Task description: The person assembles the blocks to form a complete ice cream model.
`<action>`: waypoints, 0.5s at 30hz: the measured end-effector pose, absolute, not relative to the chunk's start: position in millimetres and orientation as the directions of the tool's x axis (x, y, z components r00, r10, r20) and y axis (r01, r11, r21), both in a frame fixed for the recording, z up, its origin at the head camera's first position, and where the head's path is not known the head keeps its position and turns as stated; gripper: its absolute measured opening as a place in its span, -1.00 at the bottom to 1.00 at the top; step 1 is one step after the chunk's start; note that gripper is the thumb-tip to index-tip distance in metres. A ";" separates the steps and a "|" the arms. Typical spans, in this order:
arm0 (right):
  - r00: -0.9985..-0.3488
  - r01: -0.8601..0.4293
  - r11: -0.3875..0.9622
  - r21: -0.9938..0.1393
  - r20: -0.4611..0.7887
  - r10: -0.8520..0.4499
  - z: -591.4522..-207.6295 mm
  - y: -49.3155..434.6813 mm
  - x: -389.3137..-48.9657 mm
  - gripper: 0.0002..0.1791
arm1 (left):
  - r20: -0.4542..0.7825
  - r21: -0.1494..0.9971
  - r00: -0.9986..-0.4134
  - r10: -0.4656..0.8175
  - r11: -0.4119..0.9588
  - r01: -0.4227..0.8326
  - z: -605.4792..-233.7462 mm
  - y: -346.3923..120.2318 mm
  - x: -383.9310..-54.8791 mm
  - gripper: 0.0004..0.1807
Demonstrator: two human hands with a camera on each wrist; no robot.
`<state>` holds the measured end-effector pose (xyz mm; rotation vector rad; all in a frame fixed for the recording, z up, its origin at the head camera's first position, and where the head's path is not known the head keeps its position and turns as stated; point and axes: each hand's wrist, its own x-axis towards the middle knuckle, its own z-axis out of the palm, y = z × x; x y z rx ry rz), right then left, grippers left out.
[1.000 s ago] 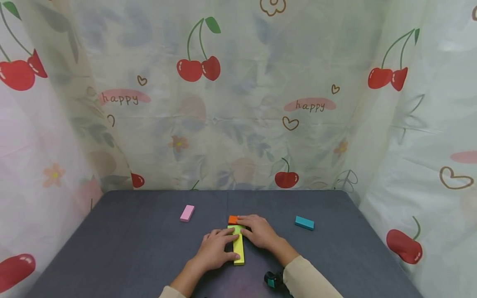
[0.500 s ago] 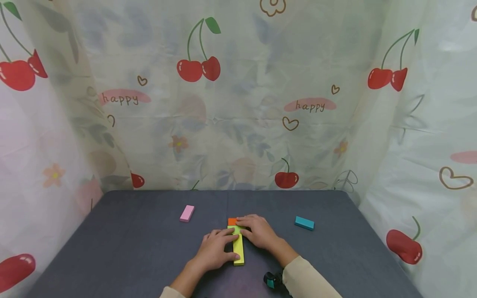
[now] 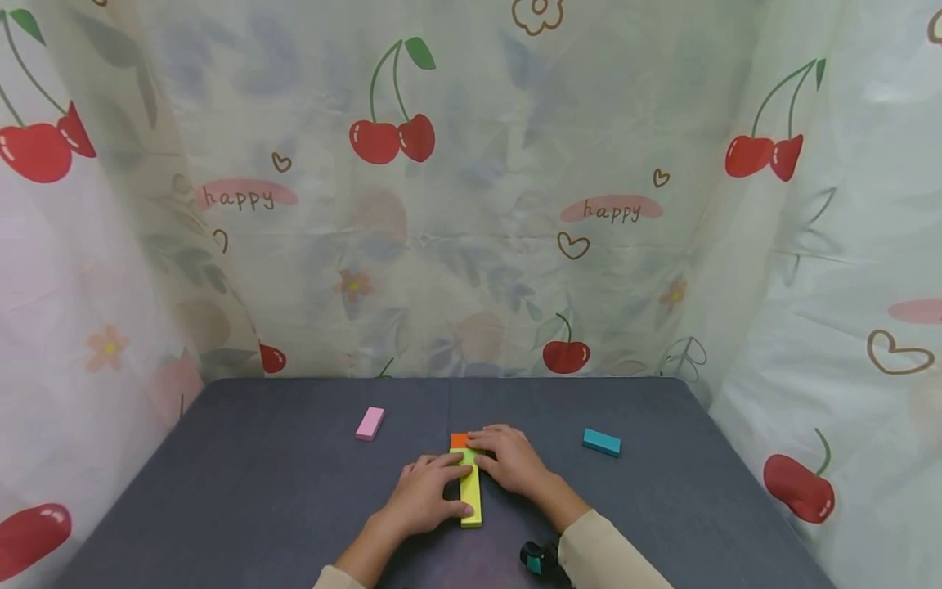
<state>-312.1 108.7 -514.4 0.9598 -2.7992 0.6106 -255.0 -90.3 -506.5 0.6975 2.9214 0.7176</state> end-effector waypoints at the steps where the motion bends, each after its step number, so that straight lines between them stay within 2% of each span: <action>1: -0.792 -0.610 0.718 -0.335 0.242 -0.560 -514.8 108.6 -312.0 -0.64 | 0.056 0.452 -0.896 0.441 0.789 0.417 -506.1 -90.5 -254.8 -0.34; 5: -0.794 -0.608 0.706 -0.362 0.267 -0.547 -517.5 108.6 -311.7 -0.64 | 0.058 0.454 -0.890 0.453 0.781 0.428 -504.8 -91.2 -254.0 -0.35; 11: -0.815 -0.580 0.638 -0.506 0.360 -0.455 -520.4 112.2 -311.9 -0.64 | 0.057 0.473 -0.885 0.463 0.768 0.432 -504.0 -91.7 -254.6 -0.38; 15: -0.819 -0.571 0.645 -0.508 0.406 -0.406 -516.3 120.6 -312.6 -0.66 | 0.074 0.465 -0.887 0.455 0.771 0.435 -505.0 -92.3 -257.6 -0.40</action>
